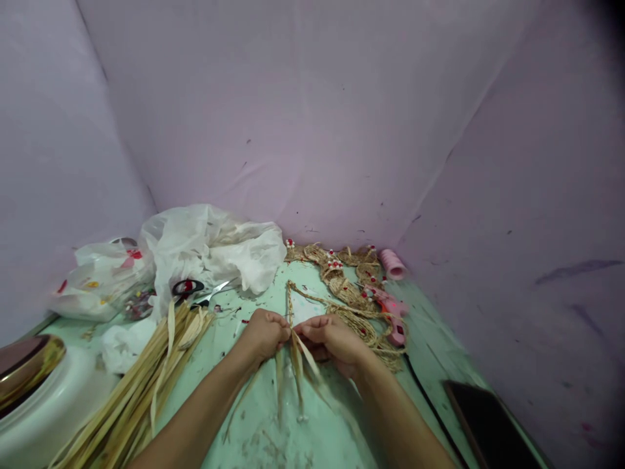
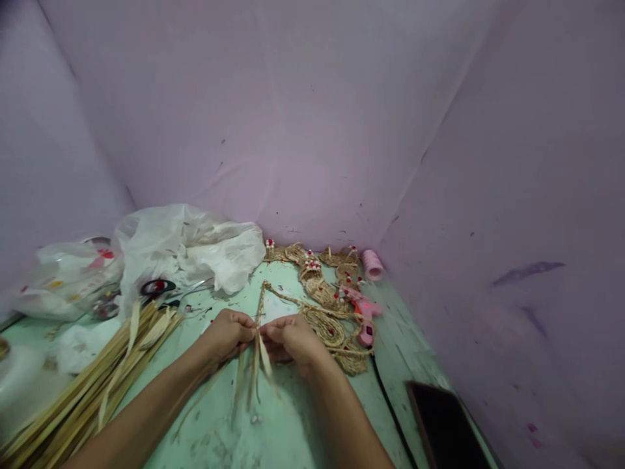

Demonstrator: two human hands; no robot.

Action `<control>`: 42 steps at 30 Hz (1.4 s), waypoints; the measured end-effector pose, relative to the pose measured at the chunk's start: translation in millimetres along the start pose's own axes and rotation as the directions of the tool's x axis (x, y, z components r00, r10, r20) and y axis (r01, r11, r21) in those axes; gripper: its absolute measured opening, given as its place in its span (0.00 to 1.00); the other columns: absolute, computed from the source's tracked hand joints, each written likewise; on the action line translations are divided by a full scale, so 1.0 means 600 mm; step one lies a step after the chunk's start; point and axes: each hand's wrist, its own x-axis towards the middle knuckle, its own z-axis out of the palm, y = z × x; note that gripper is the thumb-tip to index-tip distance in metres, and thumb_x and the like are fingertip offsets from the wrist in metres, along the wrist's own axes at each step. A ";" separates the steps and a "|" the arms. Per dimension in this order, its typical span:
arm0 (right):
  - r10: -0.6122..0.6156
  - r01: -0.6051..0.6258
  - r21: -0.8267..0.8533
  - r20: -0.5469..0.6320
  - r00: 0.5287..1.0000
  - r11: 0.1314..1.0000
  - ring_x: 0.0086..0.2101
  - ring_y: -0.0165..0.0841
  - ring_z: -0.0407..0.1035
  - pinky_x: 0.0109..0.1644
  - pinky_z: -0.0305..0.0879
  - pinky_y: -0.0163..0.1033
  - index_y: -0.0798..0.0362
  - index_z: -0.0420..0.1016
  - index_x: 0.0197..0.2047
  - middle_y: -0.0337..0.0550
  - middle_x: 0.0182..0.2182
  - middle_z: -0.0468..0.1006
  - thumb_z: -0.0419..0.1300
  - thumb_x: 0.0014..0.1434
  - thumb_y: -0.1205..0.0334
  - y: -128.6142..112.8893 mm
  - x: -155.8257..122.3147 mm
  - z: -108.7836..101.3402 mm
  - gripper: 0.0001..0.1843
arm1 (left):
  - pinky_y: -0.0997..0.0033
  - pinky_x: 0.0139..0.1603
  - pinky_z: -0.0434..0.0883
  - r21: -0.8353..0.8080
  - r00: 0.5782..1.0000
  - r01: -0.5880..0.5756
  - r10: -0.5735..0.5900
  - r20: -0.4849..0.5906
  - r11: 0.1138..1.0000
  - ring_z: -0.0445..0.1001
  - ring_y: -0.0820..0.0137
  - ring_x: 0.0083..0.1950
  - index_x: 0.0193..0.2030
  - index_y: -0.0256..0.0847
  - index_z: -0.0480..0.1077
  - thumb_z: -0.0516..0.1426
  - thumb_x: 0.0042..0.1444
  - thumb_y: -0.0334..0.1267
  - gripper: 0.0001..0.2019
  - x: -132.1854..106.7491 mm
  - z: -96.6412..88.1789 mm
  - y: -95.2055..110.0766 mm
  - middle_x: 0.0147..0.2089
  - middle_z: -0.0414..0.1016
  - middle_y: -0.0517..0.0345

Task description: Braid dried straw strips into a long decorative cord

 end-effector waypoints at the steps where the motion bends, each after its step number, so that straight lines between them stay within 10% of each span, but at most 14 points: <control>1: 0.002 -0.002 0.022 -0.006 1.000 1.000 0.16 0.23 0.60 0.22 0.55 0.30 0.59 0.70 0.25 0.37 0.17 0.69 0.58 0.40 0.63 -0.003 -0.001 0.000 0.08 | 0.79 0.15 0.45 -0.026 1.000 -0.001 0.001 0.017 1.000 0.49 0.81 0.12 0.15 0.36 0.62 0.52 0.34 0.30 0.03 -0.001 -0.002 0.002 0.09 0.56 0.65; 6: -0.105 0.107 -0.002 -0.180 0.978 0.994 0.15 0.20 0.57 0.22 0.56 0.29 0.59 0.67 0.22 0.32 0.15 0.66 0.62 0.38 0.66 0.001 0.009 0.009 0.07 | 0.78 0.13 0.42 -0.073 0.997 0.031 -0.025 0.072 0.997 0.45 0.82 0.09 0.17 0.37 0.62 0.53 0.35 0.35 0.04 -0.007 -0.009 0.011 0.09 0.56 0.67; 13: 0.030 -0.028 0.215 -0.006 1.000 0.976 0.18 0.23 0.62 0.23 0.59 0.30 0.55 0.61 0.25 0.34 0.16 0.66 0.59 0.44 0.67 0.005 0.009 0.018 0.07 | 0.77 0.18 0.55 -0.167 0.997 -0.056 0.064 0.043 0.984 0.59 0.77 0.16 0.17 0.33 0.66 0.58 0.30 0.37 0.08 0.003 0.000 -0.006 0.14 0.64 0.60; 19: 0.066 -0.069 0.079 0.046 0.997 0.995 0.10 0.17 0.41 0.13 0.33 0.26 0.57 0.59 0.18 0.29 0.11 0.55 0.52 0.47 0.68 0.007 0.015 0.009 0.09 | 0.79 0.17 0.49 -0.051 0.994 -0.101 0.103 0.044 0.994 0.53 0.81 0.15 0.17 0.32 0.67 0.56 0.31 0.37 0.08 0.001 -0.002 -0.002 0.13 0.61 0.63; 26: -0.027 0.021 -0.093 -0.068 0.997 0.995 0.10 0.18 0.43 0.14 0.35 0.28 0.57 0.61 0.18 0.28 0.10 0.56 0.54 0.42 0.70 0.008 0.020 0.008 0.05 | 0.79 0.15 0.42 -0.025 0.952 -0.087 0.091 0.292 0.996 0.45 0.84 0.12 0.19 0.35 0.64 0.54 0.36 0.37 0.07 0.001 -0.027 0.004 0.11 0.54 0.68; 37: -0.119 0.098 -0.173 -0.118 0.986 0.980 0.12 0.18 0.47 0.16 0.39 0.28 0.58 0.65 0.21 0.32 0.12 0.65 0.56 0.39 0.71 0.017 0.026 0.013 0.02 | 0.77 0.13 0.44 0.194 0.989 0.014 -0.042 0.142 0.981 0.47 0.80 0.10 0.13 0.36 0.60 0.50 0.32 0.30 0.03 0.006 -0.019 0.013 0.08 0.52 0.66; 42: -0.088 0.075 -0.150 -0.078 0.993 0.986 0.10 0.18 0.45 0.14 0.37 0.29 0.58 0.67 0.21 0.33 0.12 0.65 0.55 0.40 0.69 0.018 0.026 0.011 0.01 | 0.77 0.16 0.45 0.338 0.994 -0.107 0.091 0.064 0.935 0.48 0.81 0.14 0.13 0.35 0.62 0.50 0.32 0.28 0.03 0.007 -0.018 0.006 0.09 0.51 0.67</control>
